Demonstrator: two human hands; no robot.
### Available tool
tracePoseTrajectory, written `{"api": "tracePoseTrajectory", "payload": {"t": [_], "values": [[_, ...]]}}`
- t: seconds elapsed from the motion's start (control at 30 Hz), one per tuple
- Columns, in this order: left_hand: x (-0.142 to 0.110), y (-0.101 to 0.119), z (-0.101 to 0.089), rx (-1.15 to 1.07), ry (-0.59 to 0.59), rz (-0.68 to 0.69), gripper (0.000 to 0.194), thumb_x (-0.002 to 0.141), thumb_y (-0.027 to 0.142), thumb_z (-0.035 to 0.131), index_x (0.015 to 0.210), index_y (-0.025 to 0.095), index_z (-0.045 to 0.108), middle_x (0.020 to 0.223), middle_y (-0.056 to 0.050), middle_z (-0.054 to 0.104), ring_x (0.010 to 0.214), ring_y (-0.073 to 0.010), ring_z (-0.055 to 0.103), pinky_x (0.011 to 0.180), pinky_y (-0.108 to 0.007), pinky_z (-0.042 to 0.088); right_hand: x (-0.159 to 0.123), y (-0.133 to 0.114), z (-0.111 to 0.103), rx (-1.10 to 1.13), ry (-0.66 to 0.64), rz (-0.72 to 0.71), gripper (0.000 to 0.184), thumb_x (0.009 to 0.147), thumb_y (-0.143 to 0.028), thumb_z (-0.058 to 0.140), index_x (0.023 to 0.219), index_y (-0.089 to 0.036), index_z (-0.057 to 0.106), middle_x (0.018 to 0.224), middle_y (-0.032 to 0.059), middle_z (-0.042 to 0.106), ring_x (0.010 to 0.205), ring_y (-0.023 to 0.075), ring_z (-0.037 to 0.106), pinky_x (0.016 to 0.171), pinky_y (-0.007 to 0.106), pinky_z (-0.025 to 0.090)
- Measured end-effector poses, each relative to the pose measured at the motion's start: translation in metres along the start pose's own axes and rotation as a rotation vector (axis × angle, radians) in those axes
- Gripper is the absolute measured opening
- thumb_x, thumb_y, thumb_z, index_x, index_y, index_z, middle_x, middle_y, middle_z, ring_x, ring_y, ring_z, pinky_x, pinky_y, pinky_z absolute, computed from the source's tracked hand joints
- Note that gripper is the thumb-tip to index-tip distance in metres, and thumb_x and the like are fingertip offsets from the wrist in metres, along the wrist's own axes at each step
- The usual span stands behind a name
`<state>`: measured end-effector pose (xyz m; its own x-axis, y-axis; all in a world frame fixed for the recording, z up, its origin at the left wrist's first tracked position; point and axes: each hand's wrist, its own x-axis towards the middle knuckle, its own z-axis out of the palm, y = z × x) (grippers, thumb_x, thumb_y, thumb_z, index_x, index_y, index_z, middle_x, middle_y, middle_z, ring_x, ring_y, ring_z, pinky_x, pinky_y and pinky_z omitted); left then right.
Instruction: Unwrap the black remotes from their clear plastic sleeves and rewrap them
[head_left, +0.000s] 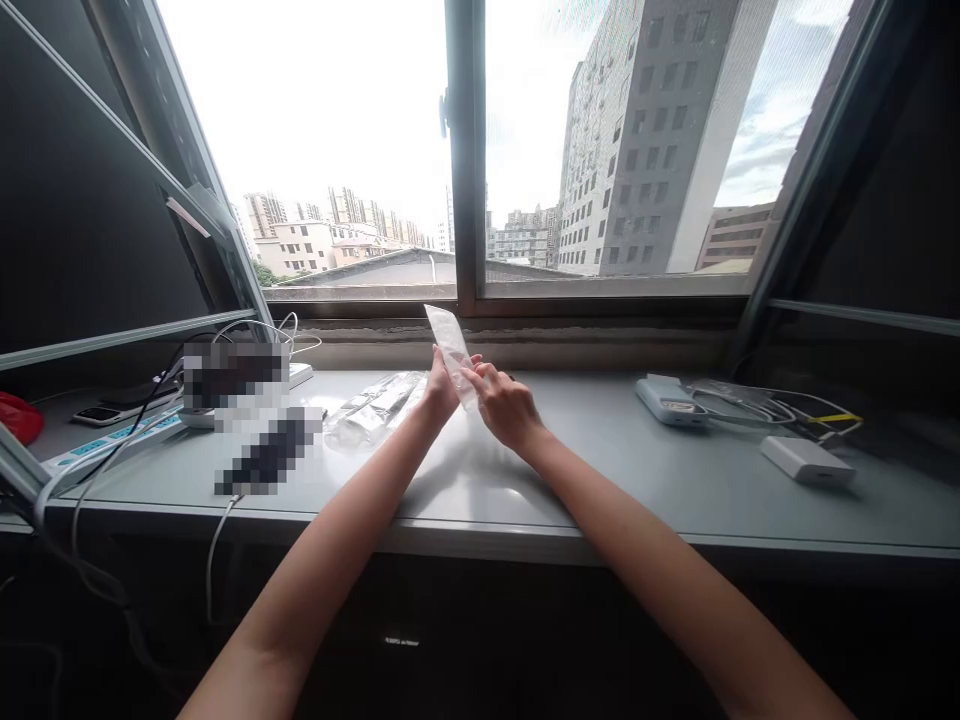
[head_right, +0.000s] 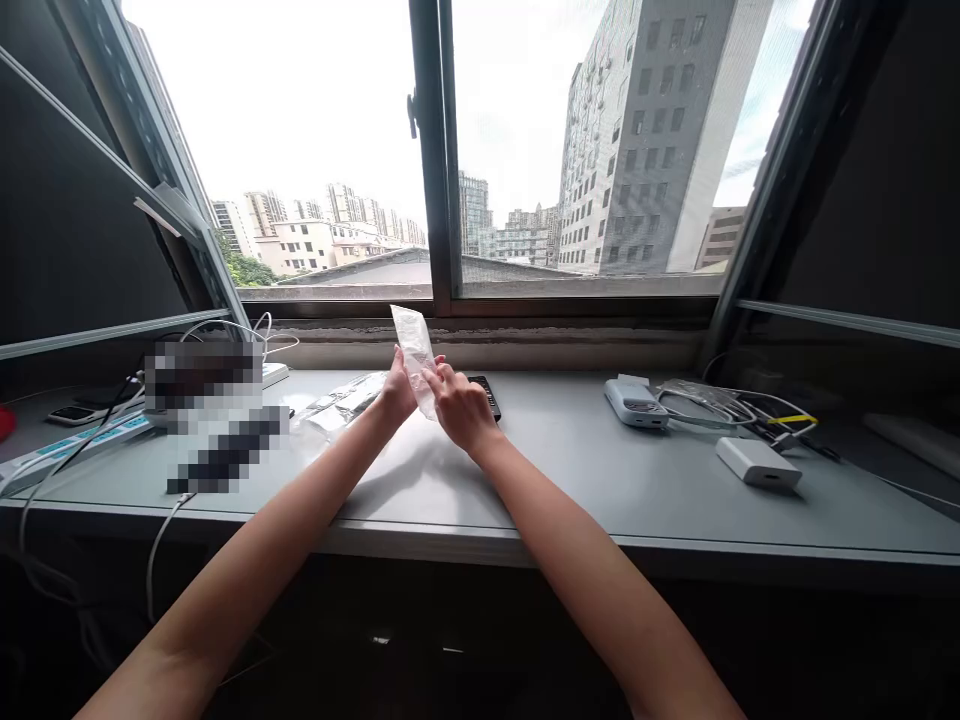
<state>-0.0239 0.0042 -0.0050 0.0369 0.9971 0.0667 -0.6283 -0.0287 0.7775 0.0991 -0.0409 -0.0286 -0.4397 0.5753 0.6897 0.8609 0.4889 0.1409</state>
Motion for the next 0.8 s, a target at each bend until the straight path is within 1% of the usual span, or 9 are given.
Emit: {"api": "tracePoseTrajectory", "payload": {"t": [0.2, 0.3, 0.37, 0.43, 0.5, 0.53, 0.63, 0.7, 0.8], "values": [[0.006, 0.007, -0.014, -0.048, 0.118, 0.004, 0.063, 0.095, 0.058, 0.021, 0.102, 0.011, 0.063, 0.073, -0.009, 0.066, 0.068, -0.017, 0.064, 0.072, -0.029, 0.054, -0.001, 0.002, -0.001, 0.062, -0.089, -0.082, 0.047, 0.092, -0.024, 0.043, 0.139, -0.027, 0.044, 0.132, 0.0088, 0.052, 0.097, 0.0216, 0.057, 0.07, 0.028, 0.046], [0.01, 0.011, -0.023, -0.071, 0.174, 0.005, 0.066, 0.094, 0.059, 0.02, 0.096, 0.01, 0.064, 0.066, -0.008, 0.063, 0.059, -0.0159, 0.061, 0.064, -0.028, 0.053, -0.002, 0.005, 0.001, 0.155, -0.161, -0.087, 0.055, 0.091, -0.037, 0.048, 0.144, -0.029, 0.035, 0.137, 0.0078, 0.048, 0.106, 0.0234, 0.054, 0.08, 0.032, 0.044], [0.012, 0.015, -0.028, -0.09, 0.2, 0.019, 0.066, 0.094, 0.059, 0.02, 0.095, 0.01, 0.064, 0.065, -0.008, 0.063, 0.057, -0.0158, 0.061, 0.062, -0.027, 0.052, -0.002, 0.009, 0.004, 0.21, -0.215, 0.005, 0.067, 0.086, -0.041, 0.054, 0.147, -0.029, 0.028, 0.141, 0.0071, 0.043, 0.115, 0.0248, 0.049, 0.091, 0.037, 0.04], [0.013, 0.018, -0.033, -0.11, 0.215, 0.03, 0.064, 0.095, 0.058, 0.019, 0.097, 0.012, 0.064, 0.065, -0.008, 0.064, 0.057, -0.0158, 0.061, 0.059, -0.027, 0.051, -0.002, 0.015, 0.009, 0.198, -0.304, 0.145, 0.074, 0.082, -0.037, 0.058, 0.148, -0.029, 0.025, 0.148, 0.0073, 0.036, 0.127, 0.0267, 0.04, 0.101, 0.044, 0.032], [0.014, 0.022, -0.037, -0.132, 0.223, 0.029, 0.063, 0.095, 0.056, 0.017, 0.1, 0.014, 0.064, 0.065, -0.007, 0.064, 0.056, -0.016, 0.06, 0.057, -0.027, 0.051, -0.003, 0.022, 0.013, 0.14, -0.425, 0.324, 0.07, 0.083, -0.032, 0.058, 0.146, -0.024, 0.03, 0.152, 0.0106, 0.029, 0.135, 0.0294, 0.029, 0.105, 0.049, 0.025], [0.015, 0.023, -0.038, -0.143, 0.225, 0.028, 0.063, 0.095, 0.056, 0.016, 0.101, 0.015, 0.064, 0.065, -0.006, 0.064, 0.056, -0.0161, 0.06, 0.057, -0.028, 0.051, -0.003, 0.026, 0.015, 0.121, -0.486, 0.427, 0.064, 0.084, -0.03, 0.056, 0.144, -0.02, 0.035, 0.151, 0.0137, 0.03, 0.135, 0.0308, 0.029, 0.105, 0.05, 0.025], [0.016, 0.027, -0.041, -0.178, 0.234, 0.035, 0.068, 0.094, 0.059, 0.013, 0.1, 0.015, 0.064, 0.066, -0.007, 0.064, 0.056, -0.0165, 0.061, 0.056, -0.028, 0.051, -0.003, 0.038, 0.015, 0.14, -0.604, 0.638, 0.047, 0.088, -0.024, 0.051, 0.133, -0.012, 0.049, 0.134, 0.0203, 0.05, 0.125, 0.0315, 0.044, 0.099, 0.046, 0.034], [0.017, 0.028, -0.041, -0.194, 0.237, 0.041, 0.071, 0.092, 0.062, 0.011, 0.098, 0.015, 0.063, 0.066, -0.008, 0.064, 0.056, -0.017, 0.061, 0.056, -0.028, 0.051, -0.002, 0.044, 0.013, 0.164, -0.612, 0.658, 0.041, 0.087, -0.017, 0.048, 0.128, -0.012, 0.054, 0.123, 0.0194, 0.058, 0.119, 0.0298, 0.049, 0.095, 0.042, 0.038], [0.019, 0.029, -0.043, -0.222, 0.229, 0.067, 0.071, 0.09, 0.065, 0.011, 0.098, 0.016, 0.062, 0.065, -0.007, 0.063, 0.056, -0.0179, 0.061, 0.055, -0.03, 0.051, -0.002, 0.05, 0.01, 0.195, -0.579, 0.665, 0.044, 0.085, -0.014, 0.049, 0.128, -0.015, 0.055, 0.126, 0.0177, 0.057, 0.12, 0.0287, 0.049, 0.091, 0.037, 0.042]]}}
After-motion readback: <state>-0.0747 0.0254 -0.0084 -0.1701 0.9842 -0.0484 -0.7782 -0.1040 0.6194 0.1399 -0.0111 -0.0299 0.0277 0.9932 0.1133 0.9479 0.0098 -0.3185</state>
